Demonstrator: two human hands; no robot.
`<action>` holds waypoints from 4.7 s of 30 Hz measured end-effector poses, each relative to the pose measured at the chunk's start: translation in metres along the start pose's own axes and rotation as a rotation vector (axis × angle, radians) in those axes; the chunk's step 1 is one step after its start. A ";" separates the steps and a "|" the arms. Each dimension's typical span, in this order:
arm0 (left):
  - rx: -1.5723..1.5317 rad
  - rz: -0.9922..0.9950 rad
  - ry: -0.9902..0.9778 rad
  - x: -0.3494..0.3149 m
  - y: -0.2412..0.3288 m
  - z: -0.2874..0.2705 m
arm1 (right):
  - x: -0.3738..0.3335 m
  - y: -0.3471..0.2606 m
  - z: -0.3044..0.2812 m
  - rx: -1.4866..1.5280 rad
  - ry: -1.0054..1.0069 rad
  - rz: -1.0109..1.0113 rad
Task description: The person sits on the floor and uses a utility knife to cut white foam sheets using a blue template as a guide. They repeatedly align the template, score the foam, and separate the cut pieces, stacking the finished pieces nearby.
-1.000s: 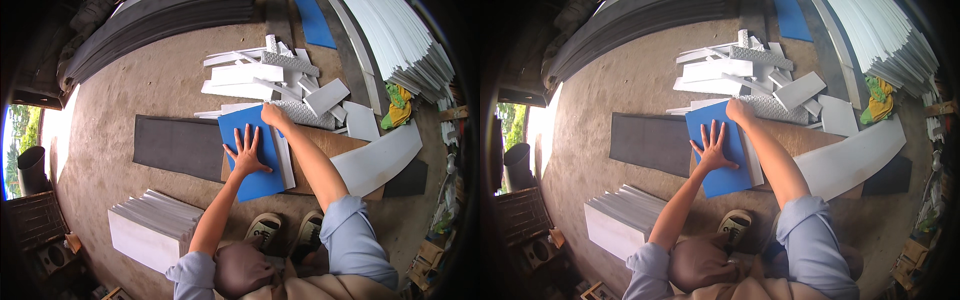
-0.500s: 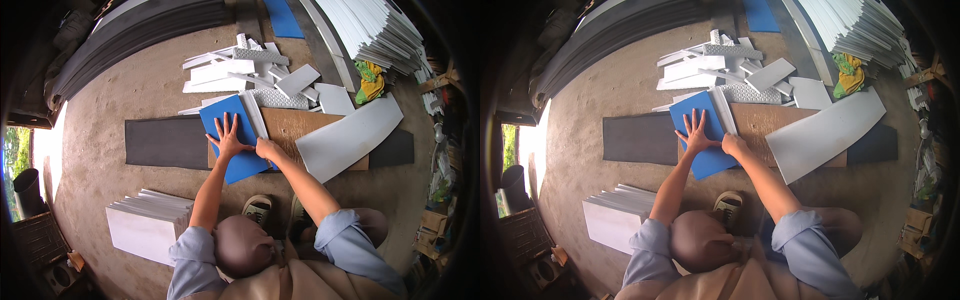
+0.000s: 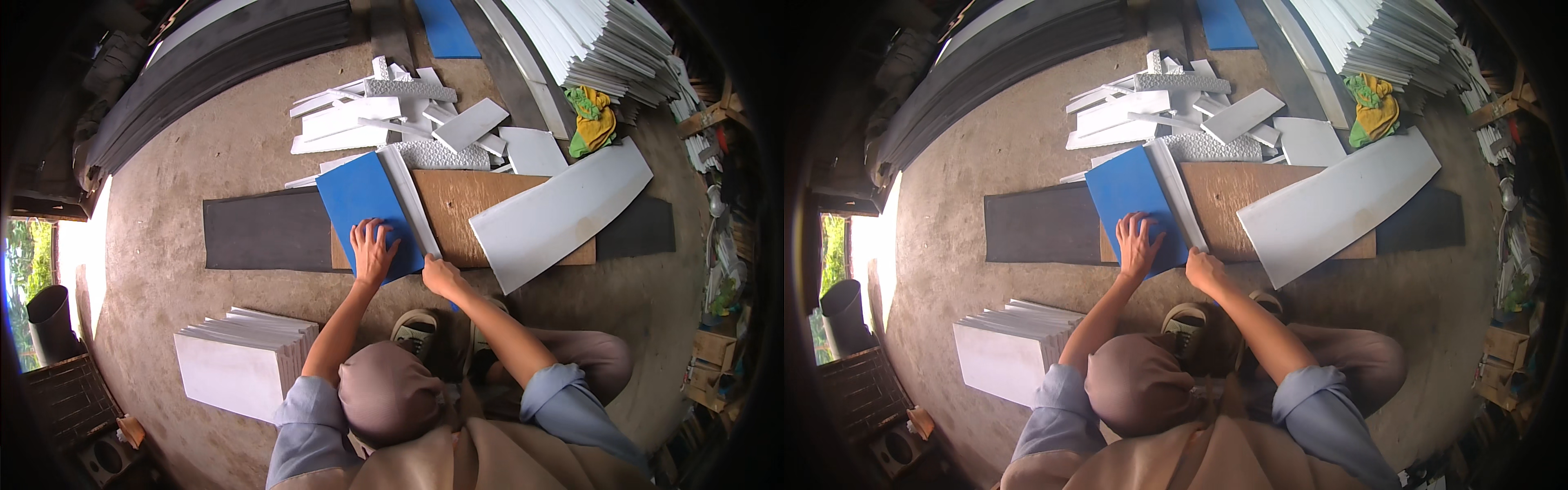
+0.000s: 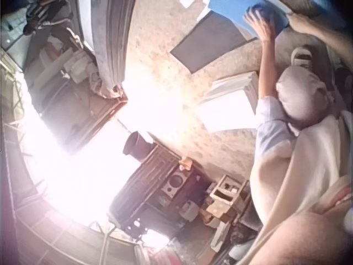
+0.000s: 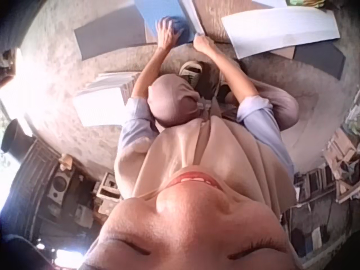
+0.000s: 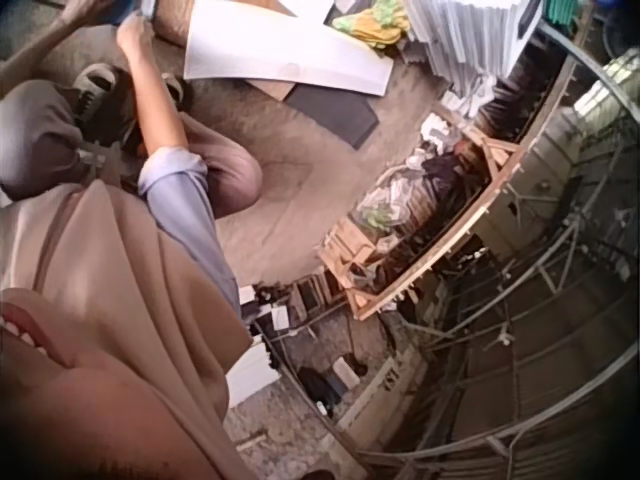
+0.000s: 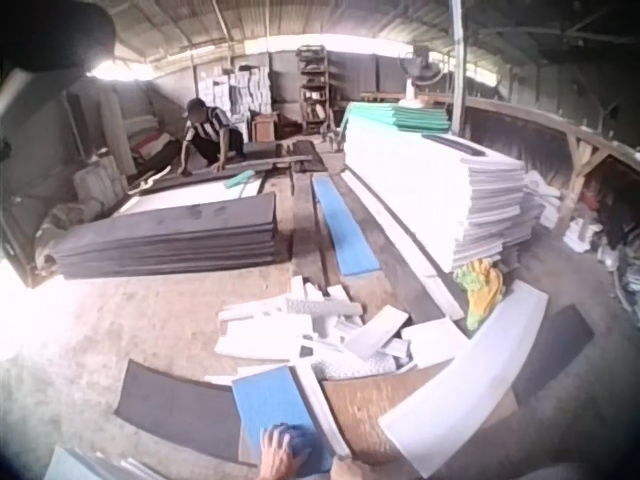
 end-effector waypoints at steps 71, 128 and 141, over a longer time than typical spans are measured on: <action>0.056 -0.011 -0.143 0.003 0.008 -0.070 | 0.042 -0.020 -0.077 0.519 0.621 -0.047; -0.110 -0.044 0.257 0.063 0.147 -0.228 | -0.134 0.039 -0.232 0.243 1.060 -0.375; 0.230 0.201 0.275 0.097 0.181 -0.179 | -0.145 0.011 -0.179 0.141 0.883 -0.325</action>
Point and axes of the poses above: each hand's wrist, its own x-axis towards the middle knuckle, its own z-axis out of the palm, y = z × x, the point moved 2 cm from there along x, towards the middle knuckle, and after that the axes turned 2 degrees about -z, right-handed, at the moved point
